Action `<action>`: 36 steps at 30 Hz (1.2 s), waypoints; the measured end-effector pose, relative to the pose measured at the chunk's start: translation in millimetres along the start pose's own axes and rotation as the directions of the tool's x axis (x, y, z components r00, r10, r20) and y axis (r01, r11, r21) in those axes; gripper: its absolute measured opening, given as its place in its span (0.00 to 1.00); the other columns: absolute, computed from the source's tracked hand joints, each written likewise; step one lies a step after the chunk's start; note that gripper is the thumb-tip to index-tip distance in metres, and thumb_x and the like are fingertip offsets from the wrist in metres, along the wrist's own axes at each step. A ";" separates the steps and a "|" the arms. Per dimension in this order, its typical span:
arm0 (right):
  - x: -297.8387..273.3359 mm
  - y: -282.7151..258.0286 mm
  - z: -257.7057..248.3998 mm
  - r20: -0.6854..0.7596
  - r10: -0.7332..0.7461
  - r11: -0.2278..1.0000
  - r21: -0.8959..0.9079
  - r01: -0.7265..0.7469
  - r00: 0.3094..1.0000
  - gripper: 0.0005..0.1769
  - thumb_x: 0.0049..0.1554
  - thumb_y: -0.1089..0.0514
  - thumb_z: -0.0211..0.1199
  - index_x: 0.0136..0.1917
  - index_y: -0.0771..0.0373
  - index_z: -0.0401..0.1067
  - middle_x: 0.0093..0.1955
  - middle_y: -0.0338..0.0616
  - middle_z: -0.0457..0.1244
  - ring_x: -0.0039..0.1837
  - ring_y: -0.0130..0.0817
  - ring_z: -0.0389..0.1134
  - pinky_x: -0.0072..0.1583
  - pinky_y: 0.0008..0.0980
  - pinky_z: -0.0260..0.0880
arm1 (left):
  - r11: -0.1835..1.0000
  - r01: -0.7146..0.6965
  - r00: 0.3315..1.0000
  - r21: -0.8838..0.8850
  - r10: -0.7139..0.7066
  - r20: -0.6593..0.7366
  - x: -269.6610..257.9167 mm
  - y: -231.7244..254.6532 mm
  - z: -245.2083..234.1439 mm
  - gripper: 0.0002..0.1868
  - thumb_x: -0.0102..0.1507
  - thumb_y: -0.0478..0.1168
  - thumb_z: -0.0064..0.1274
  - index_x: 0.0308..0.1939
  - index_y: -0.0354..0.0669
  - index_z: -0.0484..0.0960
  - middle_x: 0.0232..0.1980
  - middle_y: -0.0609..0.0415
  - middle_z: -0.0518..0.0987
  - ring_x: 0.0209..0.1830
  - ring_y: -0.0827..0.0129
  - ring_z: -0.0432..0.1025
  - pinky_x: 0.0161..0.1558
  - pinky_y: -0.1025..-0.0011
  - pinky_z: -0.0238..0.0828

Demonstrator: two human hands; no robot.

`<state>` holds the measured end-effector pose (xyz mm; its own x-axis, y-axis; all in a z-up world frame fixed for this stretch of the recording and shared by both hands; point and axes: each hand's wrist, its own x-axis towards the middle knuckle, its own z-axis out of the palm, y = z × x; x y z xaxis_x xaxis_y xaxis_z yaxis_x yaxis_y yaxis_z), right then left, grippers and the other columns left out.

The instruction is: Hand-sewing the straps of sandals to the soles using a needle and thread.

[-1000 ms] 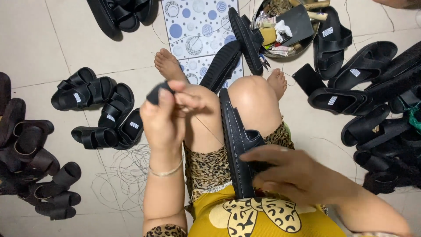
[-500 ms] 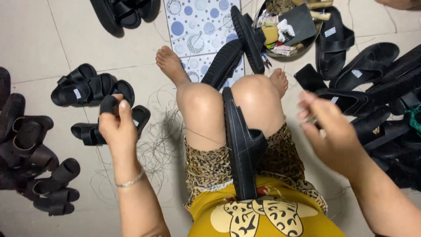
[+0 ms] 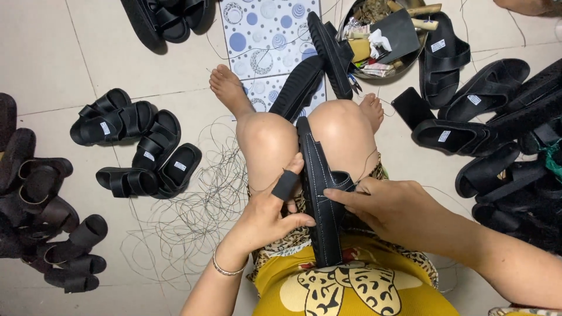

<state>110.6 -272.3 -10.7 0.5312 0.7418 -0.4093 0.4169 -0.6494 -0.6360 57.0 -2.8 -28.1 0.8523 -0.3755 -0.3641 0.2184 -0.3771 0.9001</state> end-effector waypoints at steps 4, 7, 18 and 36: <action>0.9 -5.3 -1.2 0.071 -0.009 0.979 -0.204 0.023 0.997 0.33 0.54 0.49 0.63 0.73 0.42 0.63 0.35 0.37 0.61 0.23 0.29 0.61 0.25 0.31 0.59 | 0.993 0.002 0.998 0.116 0.006 -0.065 2.8 -9.9 9.1 0.60 0.46 0.47 0.73 0.77 0.48 0.55 0.51 0.55 0.84 0.27 0.77 0.73 0.31 0.78 0.73; 4.4 -11.8 -1.6 0.114 -0.033 0.933 -0.354 0.071 0.993 0.39 0.50 0.48 0.65 0.74 0.47 0.61 0.34 0.38 0.61 0.21 0.28 0.60 0.23 0.28 0.57 | 0.983 -0.033 0.988 0.180 0.060 -0.145 3.4 -18.8 18.2 0.60 0.45 0.50 0.74 0.77 0.45 0.58 0.41 0.59 0.80 0.25 0.78 0.71 0.29 0.79 0.70; 29.1 3.2 16.1 -0.092 -0.018 0.998 0.054 0.023 0.996 0.12 0.63 0.44 0.53 0.57 0.47 0.64 0.31 0.36 0.64 0.32 0.44 0.73 0.35 0.42 0.75 | 0.910 -0.148 0.842 0.388 0.322 -0.433 -4.3 -33.0 31.9 0.47 0.47 0.61 0.70 0.63 0.40 0.73 0.41 0.56 0.78 0.24 0.68 0.75 0.25 0.74 0.75; -33.0 36.1 -47.5 0.217 0.495 0.866 -0.203 -0.457 0.842 0.39 0.51 0.38 0.65 0.73 0.14 0.57 0.35 0.28 0.77 0.27 0.29 0.78 0.34 0.34 0.77 | 0.968 0.025 0.935 -0.251 -0.112 -0.338 -3.5 -6.6 13.7 0.21 0.61 0.26 0.52 0.58 0.37 0.74 0.30 0.62 0.71 0.25 0.79 0.62 0.29 0.82 0.61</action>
<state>143.2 -328.2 11.0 0.4932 0.3393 -0.8010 0.2684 -0.9352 -0.2309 46.1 -10.6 -36.0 0.9326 -0.0227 -0.3602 0.3522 -0.1614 0.9219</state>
